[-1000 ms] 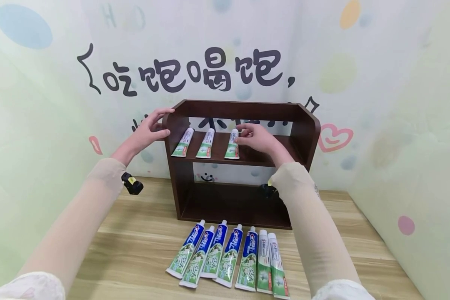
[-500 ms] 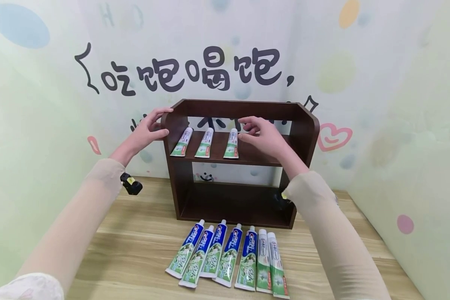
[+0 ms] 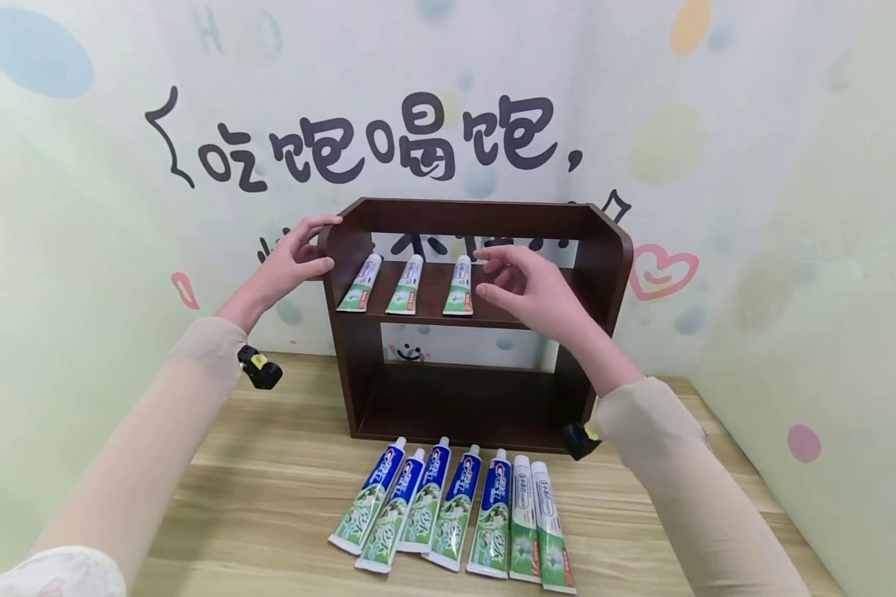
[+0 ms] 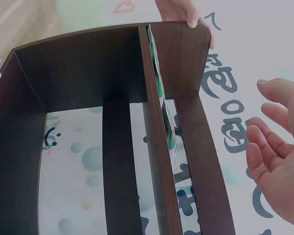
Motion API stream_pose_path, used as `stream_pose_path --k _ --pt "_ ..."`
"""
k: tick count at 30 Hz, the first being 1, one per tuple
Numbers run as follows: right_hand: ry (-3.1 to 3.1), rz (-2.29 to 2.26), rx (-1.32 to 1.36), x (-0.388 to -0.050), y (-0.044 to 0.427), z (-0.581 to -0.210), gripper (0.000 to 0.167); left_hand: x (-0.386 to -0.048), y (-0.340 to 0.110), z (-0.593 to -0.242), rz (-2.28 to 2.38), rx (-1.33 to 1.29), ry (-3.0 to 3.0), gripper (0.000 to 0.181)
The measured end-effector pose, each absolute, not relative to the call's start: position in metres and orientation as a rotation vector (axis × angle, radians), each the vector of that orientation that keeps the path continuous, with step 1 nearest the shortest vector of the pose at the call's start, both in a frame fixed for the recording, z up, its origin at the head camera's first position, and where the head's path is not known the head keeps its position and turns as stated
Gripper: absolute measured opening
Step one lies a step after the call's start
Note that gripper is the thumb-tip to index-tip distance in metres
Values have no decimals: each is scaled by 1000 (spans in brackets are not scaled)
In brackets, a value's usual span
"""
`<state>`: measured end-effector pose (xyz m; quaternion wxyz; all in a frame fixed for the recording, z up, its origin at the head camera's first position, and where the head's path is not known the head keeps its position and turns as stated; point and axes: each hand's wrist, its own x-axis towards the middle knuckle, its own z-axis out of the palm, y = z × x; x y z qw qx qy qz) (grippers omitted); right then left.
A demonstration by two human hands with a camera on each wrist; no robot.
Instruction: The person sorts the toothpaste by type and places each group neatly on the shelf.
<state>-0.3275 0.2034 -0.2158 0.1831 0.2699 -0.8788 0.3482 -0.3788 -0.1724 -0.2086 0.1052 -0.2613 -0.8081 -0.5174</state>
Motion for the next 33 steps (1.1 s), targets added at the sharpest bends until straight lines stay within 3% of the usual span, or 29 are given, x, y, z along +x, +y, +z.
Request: stream_pose_path --k 13,33 --pt "-2450 970 736 -301 217 -235 46 -379 -173 -210 -1550 -778 -2368 60" --pt "-2368 1005 766 -274 238 -295 51 -379 -172 -210 -1522 -779 -2372 61"
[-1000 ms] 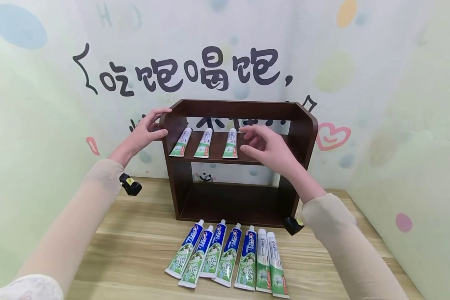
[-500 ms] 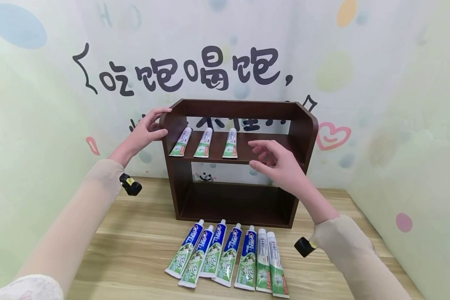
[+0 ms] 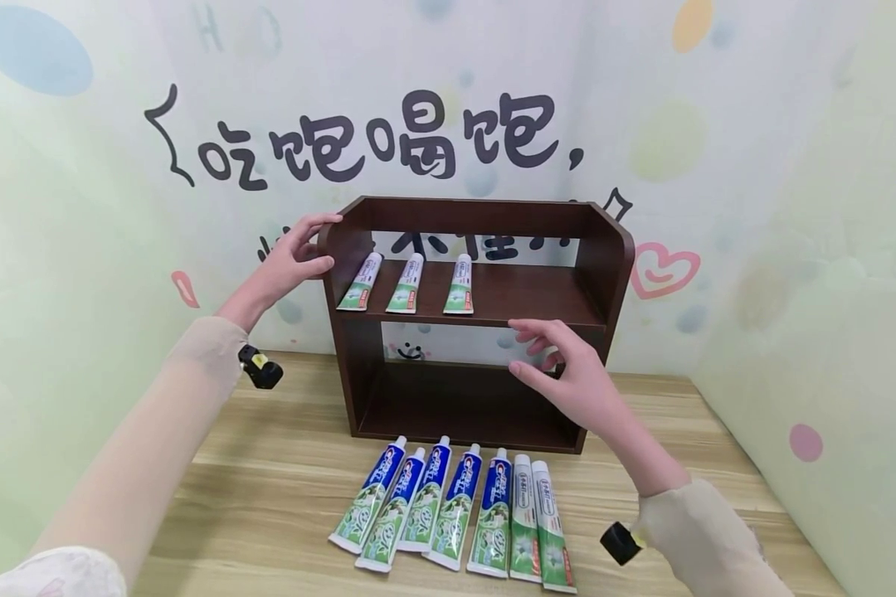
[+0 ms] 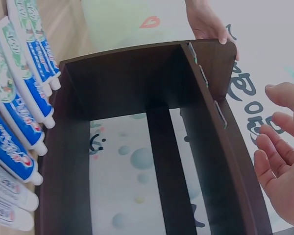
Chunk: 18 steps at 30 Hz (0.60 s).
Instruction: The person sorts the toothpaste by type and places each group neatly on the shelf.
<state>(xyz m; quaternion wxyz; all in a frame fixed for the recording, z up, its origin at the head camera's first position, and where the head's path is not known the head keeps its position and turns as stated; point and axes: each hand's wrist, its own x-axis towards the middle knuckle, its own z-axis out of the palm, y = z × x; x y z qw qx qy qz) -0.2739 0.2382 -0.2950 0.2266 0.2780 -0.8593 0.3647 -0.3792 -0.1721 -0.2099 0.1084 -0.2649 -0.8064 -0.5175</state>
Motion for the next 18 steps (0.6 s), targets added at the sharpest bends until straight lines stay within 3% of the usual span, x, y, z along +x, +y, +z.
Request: stream_pose_path --k 18 --pt "-2333 1027 735 -258 248 -351 49 -380 -173 -211 -1504 -777 -2383 61"
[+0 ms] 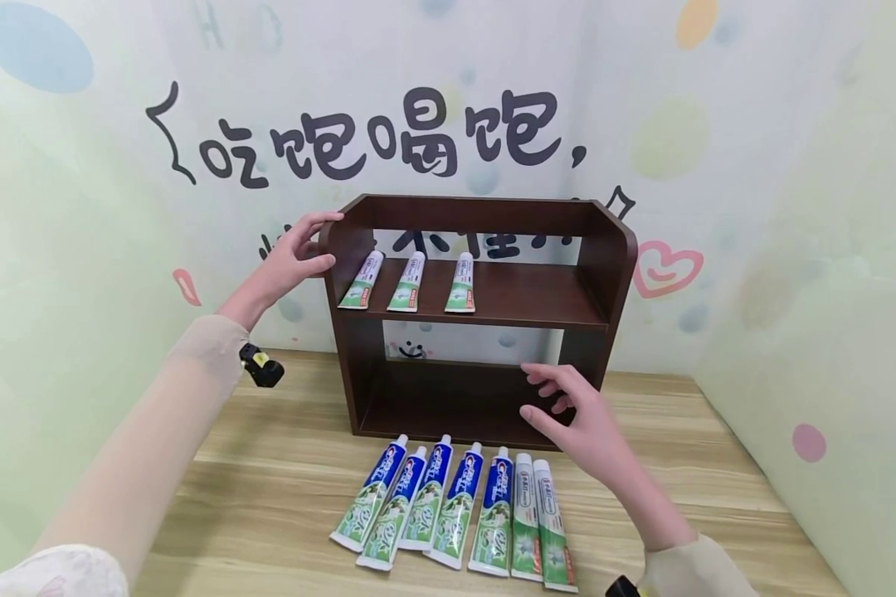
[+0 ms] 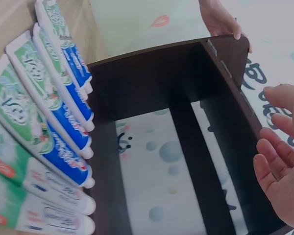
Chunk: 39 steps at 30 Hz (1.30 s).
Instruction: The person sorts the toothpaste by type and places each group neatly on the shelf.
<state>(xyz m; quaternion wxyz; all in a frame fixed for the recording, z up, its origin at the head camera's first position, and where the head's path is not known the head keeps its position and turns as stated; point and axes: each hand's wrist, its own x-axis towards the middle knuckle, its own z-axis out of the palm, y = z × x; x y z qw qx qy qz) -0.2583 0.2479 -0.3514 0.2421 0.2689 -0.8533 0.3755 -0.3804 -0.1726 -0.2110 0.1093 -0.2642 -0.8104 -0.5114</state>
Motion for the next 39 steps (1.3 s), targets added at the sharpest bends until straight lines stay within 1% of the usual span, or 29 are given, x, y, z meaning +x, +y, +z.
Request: stream_pose_path --k 9,16,29,39 --pt "-2346 1033 697 -256 254 -384 51 -381 -173 -211 -1517 -768 -2380 61" --pt "-2409 1005 664 -253 262 -402 55 -380 -171 -211 -1519 -764 -2376 60" --pt "-2538 1023 574 -249 269 -422 64 -379 -171 -211 -1525 -769 -2372 61" --pt "-2650 1041 559 -246 272 -437 70 -379 -171 -211 -1513 -758 -2380 61"
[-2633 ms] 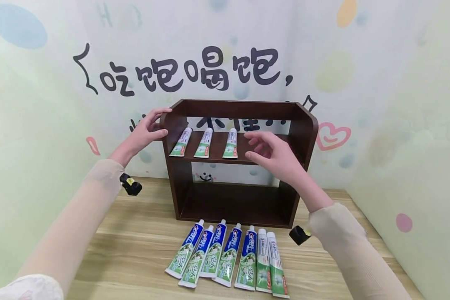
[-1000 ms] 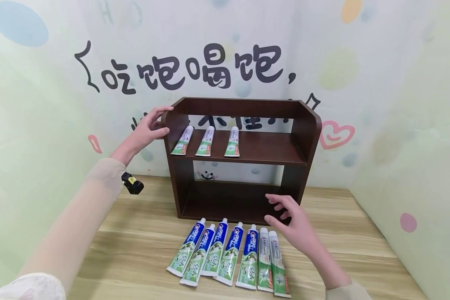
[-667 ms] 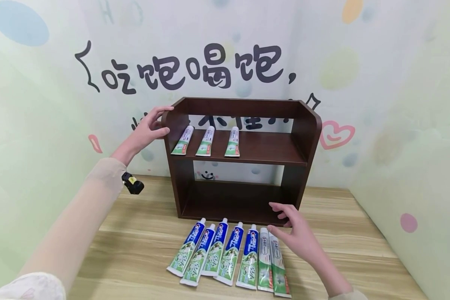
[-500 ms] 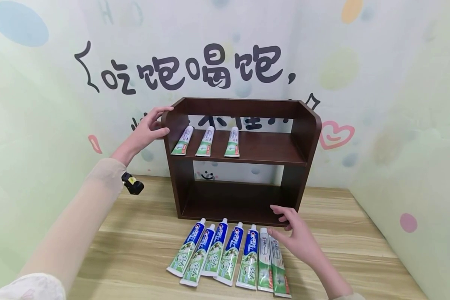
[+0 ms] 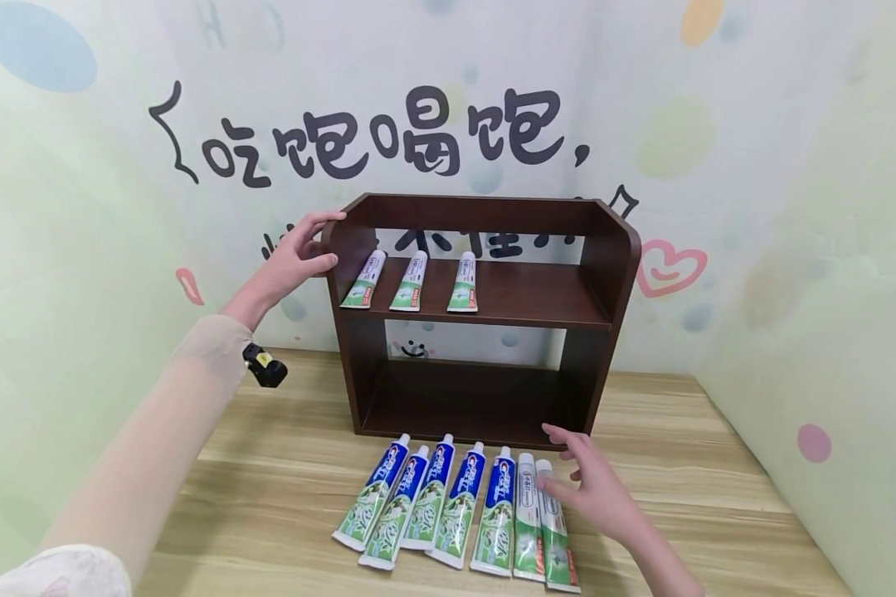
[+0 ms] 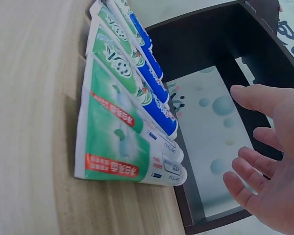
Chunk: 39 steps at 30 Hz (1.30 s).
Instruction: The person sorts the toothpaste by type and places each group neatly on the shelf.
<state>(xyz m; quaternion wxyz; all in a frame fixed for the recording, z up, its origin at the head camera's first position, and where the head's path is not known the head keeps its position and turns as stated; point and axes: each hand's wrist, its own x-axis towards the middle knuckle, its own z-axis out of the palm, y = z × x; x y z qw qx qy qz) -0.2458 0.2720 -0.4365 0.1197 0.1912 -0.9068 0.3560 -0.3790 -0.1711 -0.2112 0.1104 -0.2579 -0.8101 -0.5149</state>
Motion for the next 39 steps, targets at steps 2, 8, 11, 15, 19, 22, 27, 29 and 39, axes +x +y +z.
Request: stream_pose_path --k 2,8,11,15,19,22,27,29,39 --pt "-2666 1051 559 -245 272 -438 71 -379 -171 -211 -1512 -759 -2380 61" --pt "-2688 1090 532 -244 272 -441 71 -379 -171 -211 -1520 -763 -2376 61" --pt "-2704 1113 517 -244 272 -442 71 -378 -171 -211 -1518 -761 -2377 61" --pt "-2725 1145 509 -244 273 -446 72 -377 -170 -211 -1516 -756 -2377 61" --pt "-2751 1154 487 -245 274 -448 74 -377 -170 -211 -1516 -755 -2377 60" --pt "-2787 1168 469 -244 276 -449 75 -376 -170 -211 -1518 -754 -2378 60" --pt "-2854 1206 445 -243 278 -452 77 -377 -170 -211 -1528 -754 -2375 60" --pt "-2868 1207 443 -243 278 -453 79 -377 -170 -211 -1530 -755 -2374 60" --pt "-2897 1163 465 -240 281 -459 78 -377 -170 -211 -1516 -752 -2377 60"
